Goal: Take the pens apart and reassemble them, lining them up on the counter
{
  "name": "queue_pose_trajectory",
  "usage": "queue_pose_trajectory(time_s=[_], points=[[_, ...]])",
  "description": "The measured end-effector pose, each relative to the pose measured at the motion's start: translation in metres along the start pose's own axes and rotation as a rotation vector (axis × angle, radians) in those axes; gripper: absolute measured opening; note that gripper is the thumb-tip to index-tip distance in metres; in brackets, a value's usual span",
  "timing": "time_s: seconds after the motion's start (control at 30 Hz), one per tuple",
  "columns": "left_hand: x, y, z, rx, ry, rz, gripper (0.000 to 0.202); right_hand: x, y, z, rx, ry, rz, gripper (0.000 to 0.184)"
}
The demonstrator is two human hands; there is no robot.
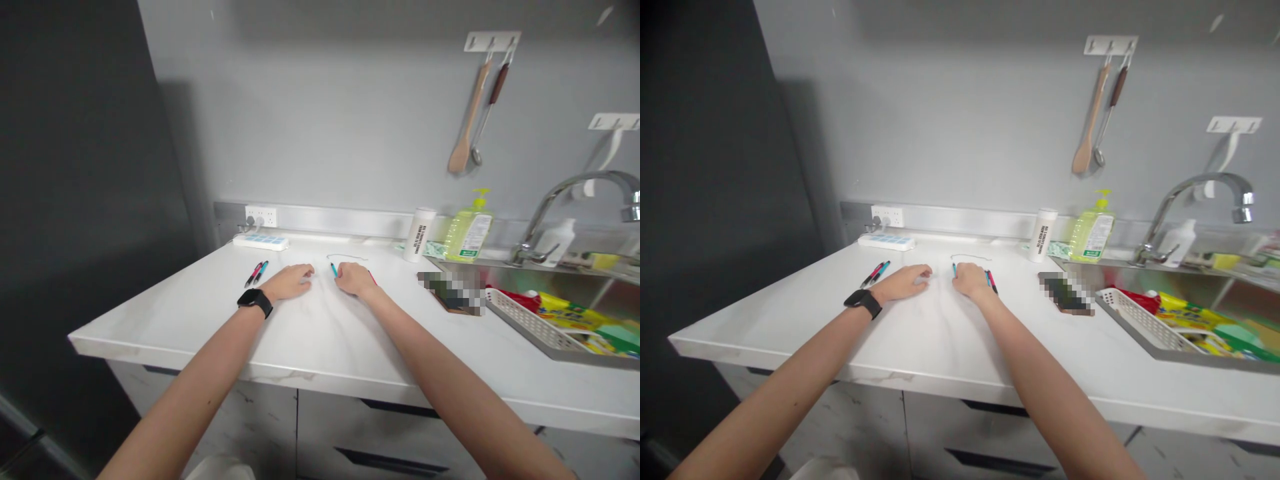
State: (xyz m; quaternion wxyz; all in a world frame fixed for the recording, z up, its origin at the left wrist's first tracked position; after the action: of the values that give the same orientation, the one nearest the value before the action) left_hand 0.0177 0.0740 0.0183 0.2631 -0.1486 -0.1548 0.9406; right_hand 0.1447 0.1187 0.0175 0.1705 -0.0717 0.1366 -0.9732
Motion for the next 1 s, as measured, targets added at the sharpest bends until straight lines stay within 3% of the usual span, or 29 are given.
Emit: queue_pose_trajectory(time_s=[0.23,0.57,1.0], points=[[-0.001,0.002,0.003,-0.002,0.019,0.015,0.027,-0.004,-0.001,-0.006,0.020,-0.042,0.032,0.023],[0.004,0.001,0.002,-0.013,0.018,0.018,0.023,0.000,0.001,0.003,0.016,0.008,0.042,0.026],[0.001,0.002,0.007,-0.036,-0.030,0.026,0.024,0.016,0.013,0.005,0.048,0.227,0.062,0.029]])
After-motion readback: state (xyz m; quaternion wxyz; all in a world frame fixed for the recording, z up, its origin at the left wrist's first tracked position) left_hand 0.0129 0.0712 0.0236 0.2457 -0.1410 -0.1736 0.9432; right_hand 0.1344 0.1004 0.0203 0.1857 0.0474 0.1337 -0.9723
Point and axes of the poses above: each hand's wrist, its own y-axis away from the middle knuckle, its own z-axis out of the back of the hand, x = y × z, the point moved 10 cm from there along -y, towards the middle knuckle, and after that the axes turned 3 degrees about -x, right-handed, at the moved point
